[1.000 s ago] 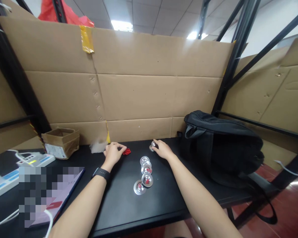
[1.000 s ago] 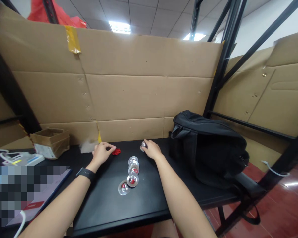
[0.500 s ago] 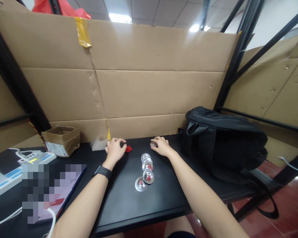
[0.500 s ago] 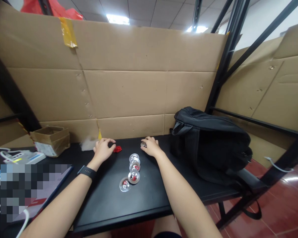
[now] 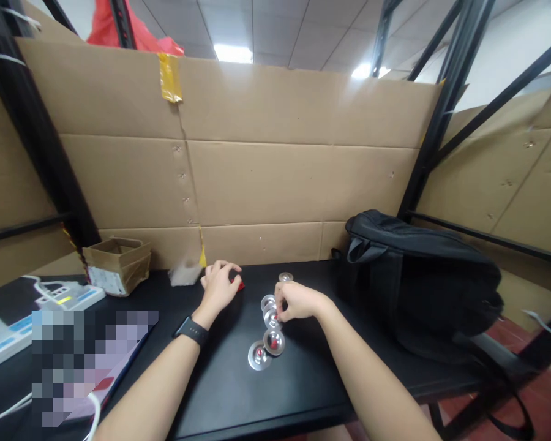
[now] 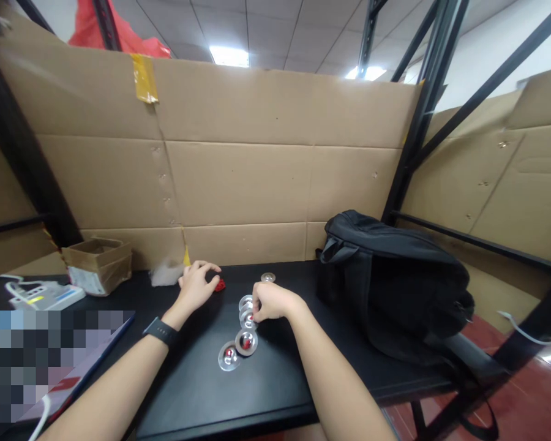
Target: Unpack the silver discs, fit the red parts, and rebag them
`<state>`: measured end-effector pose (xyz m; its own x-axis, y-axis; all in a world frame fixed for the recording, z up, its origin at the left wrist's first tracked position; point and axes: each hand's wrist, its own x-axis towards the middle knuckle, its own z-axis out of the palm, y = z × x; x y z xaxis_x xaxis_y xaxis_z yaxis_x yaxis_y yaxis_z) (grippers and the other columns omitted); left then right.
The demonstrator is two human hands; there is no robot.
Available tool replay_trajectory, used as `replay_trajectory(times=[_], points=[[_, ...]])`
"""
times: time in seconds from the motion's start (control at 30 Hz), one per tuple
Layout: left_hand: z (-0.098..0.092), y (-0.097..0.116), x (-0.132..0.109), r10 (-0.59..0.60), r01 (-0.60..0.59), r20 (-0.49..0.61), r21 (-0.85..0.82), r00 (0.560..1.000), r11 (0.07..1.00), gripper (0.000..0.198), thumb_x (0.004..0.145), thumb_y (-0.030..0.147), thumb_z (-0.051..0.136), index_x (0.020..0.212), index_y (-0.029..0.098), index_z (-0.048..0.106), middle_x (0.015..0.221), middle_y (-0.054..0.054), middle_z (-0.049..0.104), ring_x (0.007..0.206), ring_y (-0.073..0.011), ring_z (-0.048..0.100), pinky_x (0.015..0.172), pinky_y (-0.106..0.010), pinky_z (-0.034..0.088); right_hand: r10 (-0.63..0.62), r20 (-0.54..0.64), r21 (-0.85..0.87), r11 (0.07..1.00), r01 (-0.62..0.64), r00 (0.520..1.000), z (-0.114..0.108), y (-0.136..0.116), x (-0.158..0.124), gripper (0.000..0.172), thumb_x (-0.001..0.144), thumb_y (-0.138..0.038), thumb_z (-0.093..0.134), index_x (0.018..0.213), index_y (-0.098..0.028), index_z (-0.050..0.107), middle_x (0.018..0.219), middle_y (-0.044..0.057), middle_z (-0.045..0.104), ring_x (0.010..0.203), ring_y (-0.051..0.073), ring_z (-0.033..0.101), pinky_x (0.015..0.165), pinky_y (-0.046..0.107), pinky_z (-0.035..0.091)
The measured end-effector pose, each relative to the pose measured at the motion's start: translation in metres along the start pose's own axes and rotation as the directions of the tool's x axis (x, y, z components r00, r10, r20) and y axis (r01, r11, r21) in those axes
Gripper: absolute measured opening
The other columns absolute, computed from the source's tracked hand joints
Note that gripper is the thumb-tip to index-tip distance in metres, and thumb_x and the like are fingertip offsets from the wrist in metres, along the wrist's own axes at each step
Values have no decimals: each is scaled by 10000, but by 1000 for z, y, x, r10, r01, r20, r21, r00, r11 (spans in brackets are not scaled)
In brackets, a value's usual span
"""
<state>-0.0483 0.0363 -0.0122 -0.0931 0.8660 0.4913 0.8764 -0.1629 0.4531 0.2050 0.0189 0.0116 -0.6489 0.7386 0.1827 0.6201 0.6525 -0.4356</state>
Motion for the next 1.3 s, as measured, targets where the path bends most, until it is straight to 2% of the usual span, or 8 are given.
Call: replay_trajectory(times=[0.13, 0.27, 0.43, 0.57, 0.67, 0.9, 1.13, 1.3], points=[[-4, 10, -4, 119, -113, 100, -64, 988, 992, 181, 882, 351, 558, 921, 279, 720, 1095, -66, 635, 1117, -298, 494, 920, -460, 381, -98, -72, 45, 994, 101, 993, -5, 1, 0, 35, 681, -190, 763, 709, -209, 761, 948, 28, 666, 855, 171, 624, 773, 257, 485], [-5, 19, -8, 331, -244, 268, -311, 905, 918, 307, 912, 502, 535, 908, 269, 735, 1028, -53, 679, 1056, -260, 553, 941, -434, 407, -55, -274, 174, 979, 106, 960, -4, -1, 4, 21, 758, -195, 703, 754, -198, 724, 971, 38, 671, 840, 160, 638, 693, 240, 498], [4, 20, -6, 439, -194, 237, -651, 867, 733, 325, 941, 447, 519, 1098, 239, 713, 1136, -85, 676, 1085, -222, 599, 997, -376, 433, 96, -378, 379, 924, 59, 921, 3, 1, 12, 77, 827, -259, 663, 823, -192, 701, 899, 52, 739, 791, 191, 686, 725, 303, 524], [8, 21, -8, 377, -216, 174, -579, 910, 787, 268, 867, 416, 641, 1084, 273, 709, 1126, -69, 667, 1099, -239, 580, 1002, -398, 421, 144, -374, 606, 785, 124, 916, 11, 4, 17, 185, 805, -363, 718, 793, -187, 663, 984, 83, 747, 882, 234, 716, 823, 365, 546], [8, 27, -12, 344, -244, 125, -488, 931, 838, 227, 846, 443, 669, 1006, 291, 718, 1091, -61, 658, 1094, -253, 564, 973, -412, 416, 155, -333, 706, 695, 137, 930, 17, 5, 20, 265, 766, -423, 761, 764, -187, 639, 980, 84, 738, 835, 236, 720, 756, 363, 558], [4, 38, -18, 277, -232, 80, -353, 958, 906, 166, 872, 428, 624, 885, 272, 681, 1070, -56, 638, 1104, -275, 540, 922, -440, 389, 193, -281, 769, 632, 100, 940, 26, 0, 24, 343, 748, -476, 773, 776, -169, 622, 945, 78, 700, 793, 220, 704, 644, 310, 545], [5, 42, -24, 361, -346, 16, -251, 932, 904, 145, 848, 151, 569, 941, 247, 624, 1164, -43, 591, 1132, -238, 508, 892, -379, 366, 183, -359, 691, 712, 129, 915, 37, -2, 27, 310, 693, -300, 809, 809, -176, 550, 902, 39, 701, 724, 160, 684, 646, 249, 514], [9, 41, -23, 371, -364, 15, -150, 929, 919, 158, 862, 126, 552, 941, 245, 618, 1170, -41, 589, 1117, -235, 495, 860, -370, 351, 158, -431, 616, 771, 161, 889, 42, -4, 30, 316, 713, -191, 703, 960, -223, 508, 864, 2, 709, 602, 110, 641, 557, 205, 467]])
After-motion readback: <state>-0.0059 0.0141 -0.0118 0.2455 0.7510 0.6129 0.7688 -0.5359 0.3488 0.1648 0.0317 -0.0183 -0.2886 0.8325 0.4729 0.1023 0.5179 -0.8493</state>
